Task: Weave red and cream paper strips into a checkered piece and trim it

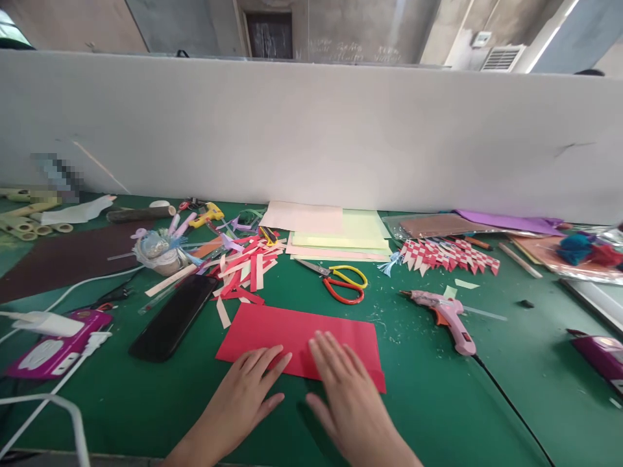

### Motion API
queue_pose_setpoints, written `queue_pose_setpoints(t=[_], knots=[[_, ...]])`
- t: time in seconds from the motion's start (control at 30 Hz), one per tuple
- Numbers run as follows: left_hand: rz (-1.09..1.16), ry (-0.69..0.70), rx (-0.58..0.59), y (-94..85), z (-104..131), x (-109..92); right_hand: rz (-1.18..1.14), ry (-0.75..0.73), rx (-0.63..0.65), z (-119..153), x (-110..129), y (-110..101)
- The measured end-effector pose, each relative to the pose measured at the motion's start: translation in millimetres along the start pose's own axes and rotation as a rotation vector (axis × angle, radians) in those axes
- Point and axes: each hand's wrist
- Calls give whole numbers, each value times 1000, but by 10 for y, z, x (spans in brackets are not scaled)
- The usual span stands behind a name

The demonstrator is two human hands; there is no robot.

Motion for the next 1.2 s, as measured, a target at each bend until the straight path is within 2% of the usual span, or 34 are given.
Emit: queue_pose_setpoints(t=[0.1, 0.23, 0.4, 0.53, 0.7, 0.83, 0.97, 1.1, 1.2], knots=[[2, 41, -13, 24, 46, -34, -66, -121, 123, -71, 136, 152], [22, -9, -6, 78, 184, 102, -82, -87, 203, -28, 125, 279], [-20, -121, -8, 133, 471, 445, -26, -7, 170, 224, -84, 298], [-23, -173, -10, 137, 615, 592, 63, 10, 113, 458, -269, 304], [-56, -179, -13, 114, 643, 571, 185, 18, 75, 648, -396, 269], [-137, -169, -61, 130, 702, 504, 261, 80, -7, 743, -443, 261], [-155, -156, -87, 172, 781, 460, 328, 91, -23, 820, -486, 279], [-77, -176, -101, 178, 777, 468, 337, 91, -39, 781, -503, 274], [2, -197, -98, 124, 701, 497, 273, 82, -43, 615, -483, 257]])
Point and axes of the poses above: each hand's wrist, its own z-axis away from the middle knuckle, its own y-axis out of the palm, x = y × z, and after that the axes turned 14 degrees about x, right-handed
